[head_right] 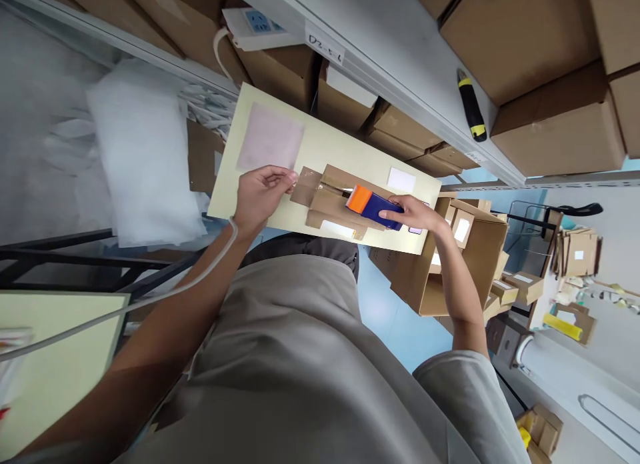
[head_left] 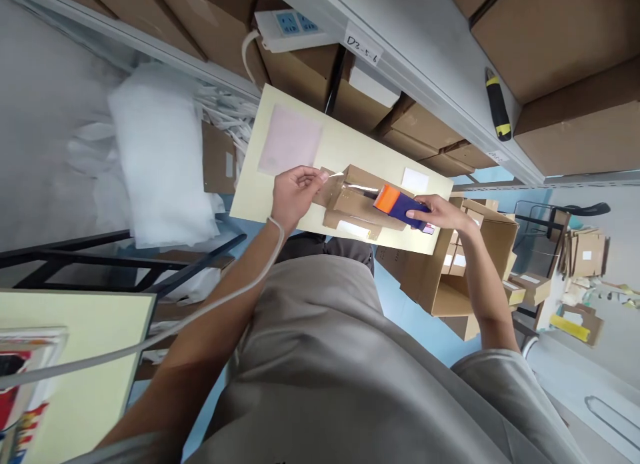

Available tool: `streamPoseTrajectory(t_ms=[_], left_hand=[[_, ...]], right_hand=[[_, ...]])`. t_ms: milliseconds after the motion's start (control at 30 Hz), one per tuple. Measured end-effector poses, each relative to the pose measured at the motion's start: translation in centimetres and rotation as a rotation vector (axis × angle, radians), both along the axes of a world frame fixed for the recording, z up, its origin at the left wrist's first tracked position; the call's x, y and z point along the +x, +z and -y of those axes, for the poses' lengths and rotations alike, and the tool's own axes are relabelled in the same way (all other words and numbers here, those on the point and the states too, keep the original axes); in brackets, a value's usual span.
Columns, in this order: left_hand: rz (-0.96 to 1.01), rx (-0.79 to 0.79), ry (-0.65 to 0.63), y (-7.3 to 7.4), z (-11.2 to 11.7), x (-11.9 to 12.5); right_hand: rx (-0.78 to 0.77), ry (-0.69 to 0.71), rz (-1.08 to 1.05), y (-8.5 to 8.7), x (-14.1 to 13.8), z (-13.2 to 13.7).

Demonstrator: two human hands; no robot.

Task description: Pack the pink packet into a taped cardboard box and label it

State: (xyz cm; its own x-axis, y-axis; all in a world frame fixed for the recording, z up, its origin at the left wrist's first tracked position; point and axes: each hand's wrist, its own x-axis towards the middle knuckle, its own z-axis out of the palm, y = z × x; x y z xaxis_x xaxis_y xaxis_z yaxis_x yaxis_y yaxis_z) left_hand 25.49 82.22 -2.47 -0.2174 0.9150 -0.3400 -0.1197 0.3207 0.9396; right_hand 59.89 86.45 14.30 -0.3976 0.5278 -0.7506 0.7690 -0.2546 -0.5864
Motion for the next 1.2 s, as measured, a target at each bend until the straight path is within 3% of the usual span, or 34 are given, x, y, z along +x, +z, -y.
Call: streamPoseTrajectory(t_ms=[167, 300, 433, 667, 800, 967, 1100, 1200], left_hand=[[0.041, -0.035, 0.064, -1.7, -0.6, 1.7], [0.047, -0.081, 0.074, -3.1, -0.4, 1.6], [0.064, -0.143, 0.094, -4.1, 0.1, 1.6], [0.091, -0.210, 0.114, -5.7, 0.9, 1.9], [0.170, -0.322, 0.087, -7.4, 1.3, 2.2], [0.252, -0.389, 0.056, -9.5, 1.4, 4.4], [0.138, -0.356, 0.046, -10.0, 1.4, 5.2], [-0.036, -0.316, 0.058, -9.2, 1.5, 4.7]], right_hand=[[-0.047, -0.005, -0.028, -3.0, 0.3, -2.4], [-0.101, 0.001, -0.057, -5.5, 0.5, -2.5], [-0.123, 0.014, -0.058, -6.8, 0.8, -2.3], [-0.127, 0.059, -0.099, -7.2, 1.4, -2.5], [-0.137, 0.071, -0.104, -7.3, 1.4, -2.7], [-0.127, 0.088, -0.063, -7.3, 1.1, -2.8], [-0.066, 0.096, -0.033, -7.0, 0.5, -2.7], [-0.042, 0.092, -0.007, -6.9, 0.0, -2.5]])
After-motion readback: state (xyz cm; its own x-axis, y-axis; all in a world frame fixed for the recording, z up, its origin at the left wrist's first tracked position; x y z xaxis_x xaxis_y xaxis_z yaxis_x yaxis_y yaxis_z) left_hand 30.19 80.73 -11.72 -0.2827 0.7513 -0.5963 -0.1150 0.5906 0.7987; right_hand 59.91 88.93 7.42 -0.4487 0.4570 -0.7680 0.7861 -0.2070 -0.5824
